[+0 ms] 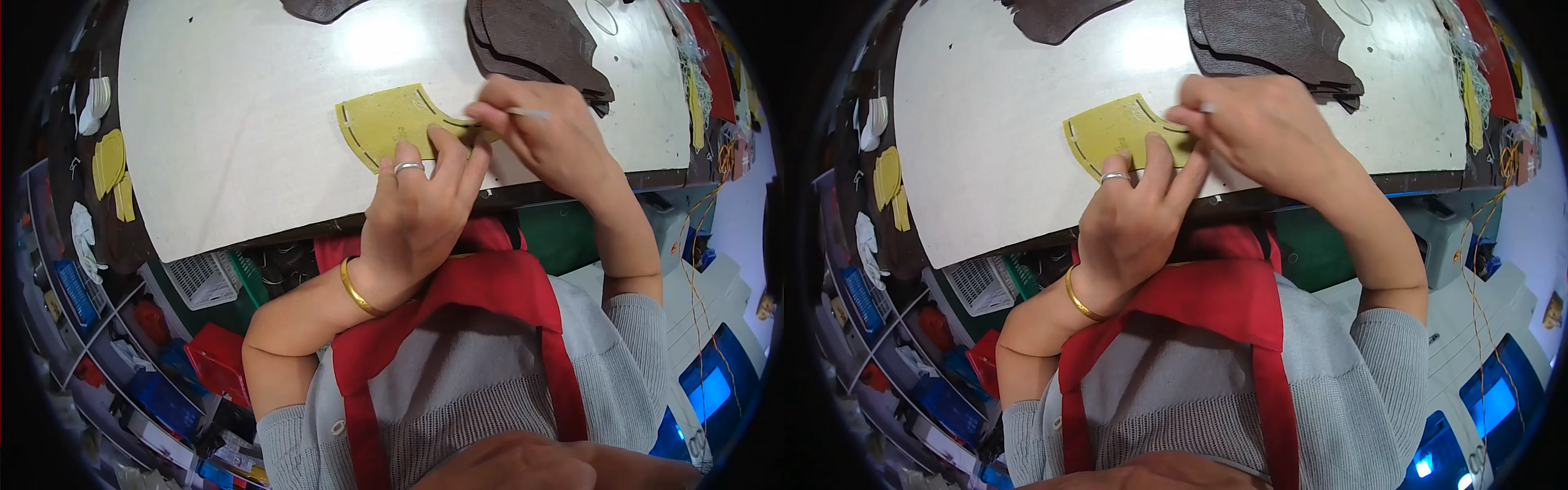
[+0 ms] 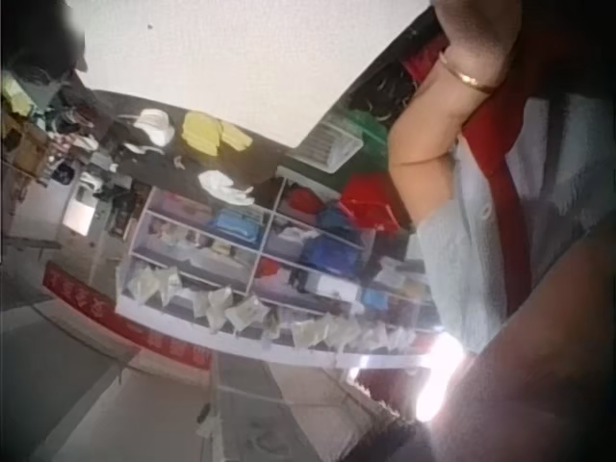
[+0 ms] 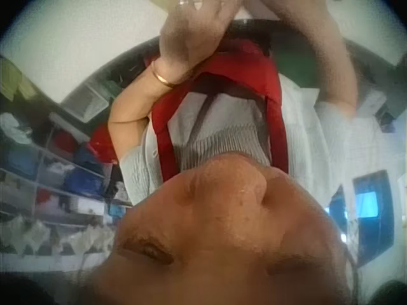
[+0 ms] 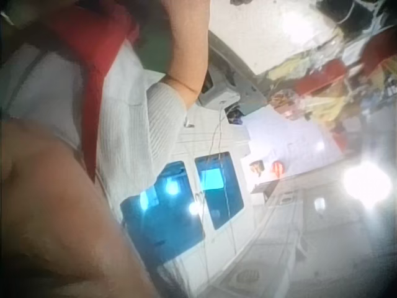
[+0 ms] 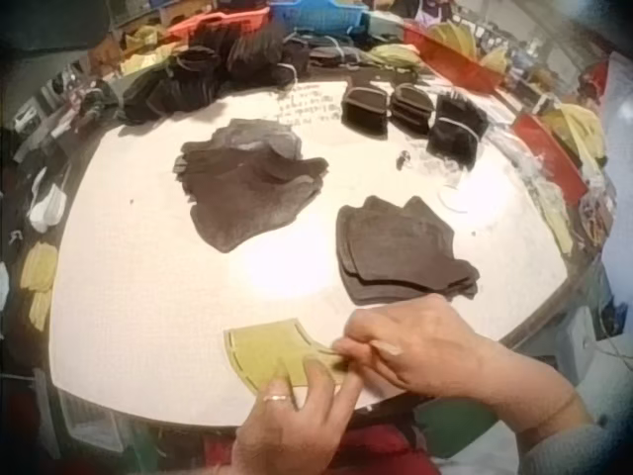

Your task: The person removes a rubber band from a bundle of cut leather pieces. The person then positions a stencil over each piece one by one and traces lines along the stencil using a marking tool.

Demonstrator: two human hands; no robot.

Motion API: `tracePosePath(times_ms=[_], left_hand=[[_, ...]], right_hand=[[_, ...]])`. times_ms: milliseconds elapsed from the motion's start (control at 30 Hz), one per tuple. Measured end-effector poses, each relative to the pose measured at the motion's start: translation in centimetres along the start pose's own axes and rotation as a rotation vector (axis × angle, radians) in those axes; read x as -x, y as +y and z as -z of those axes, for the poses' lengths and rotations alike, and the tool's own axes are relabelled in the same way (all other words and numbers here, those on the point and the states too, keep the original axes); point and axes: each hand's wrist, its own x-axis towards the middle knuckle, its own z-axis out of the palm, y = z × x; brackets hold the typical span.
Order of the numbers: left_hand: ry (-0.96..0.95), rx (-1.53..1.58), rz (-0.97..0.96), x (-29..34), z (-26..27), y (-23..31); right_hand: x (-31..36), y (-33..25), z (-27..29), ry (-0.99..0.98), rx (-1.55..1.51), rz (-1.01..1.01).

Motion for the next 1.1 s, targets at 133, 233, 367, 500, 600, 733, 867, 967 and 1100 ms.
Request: tracePosePath(times_ms=[133,233,367,500,600,733,867,967,1100], left_hand=[[0.018,-0.064,-0.019,-0.1,-0.2,-0.1],[0.024,-0.074,-0.055,-0.6,0.0,-0.4],[0.182,-0.002,-0.032,-0.3,-0.4,-1.4],[0.22,0.013,-0.027,-0.6,-0.3,-2.2],[0.19,0.072,-0.066,-1.3,-0.3,-3.4],[0.269,0.146,-0.01,-6.3,-1.8,-8.9],[0.304,0.018,0.082,-6.5,-3.1,-12.3],[0.109,0.121,0.037,-1.6,-0.4,-9.4],[0.195,0.307,-0.036,3.0,0.8,-6.4]], right_hand=[[4.4,0.2,1.3,0.093,0.076,-0.158],[3.4,0.2,1.3,0.116,-0.091,-0.244],[0.8,-1.0,0.7,0.024,-0.18,-0.323],[-0.1,-1.7,0.3,-0.155,0.125,-0.233],[0.5,-0.3,1.5,-0.067,-0.063,-0.166],[1.7,2.3,5.7,0.09,-0.324,-0.59],[2.4,5.7,6.4,0.243,-0.117,-0.67],[4.0,4.3,6.1,0.484,-0.345,-0.519],[2.9,0.5,3.3,0.215,-0.526,-0.4]])
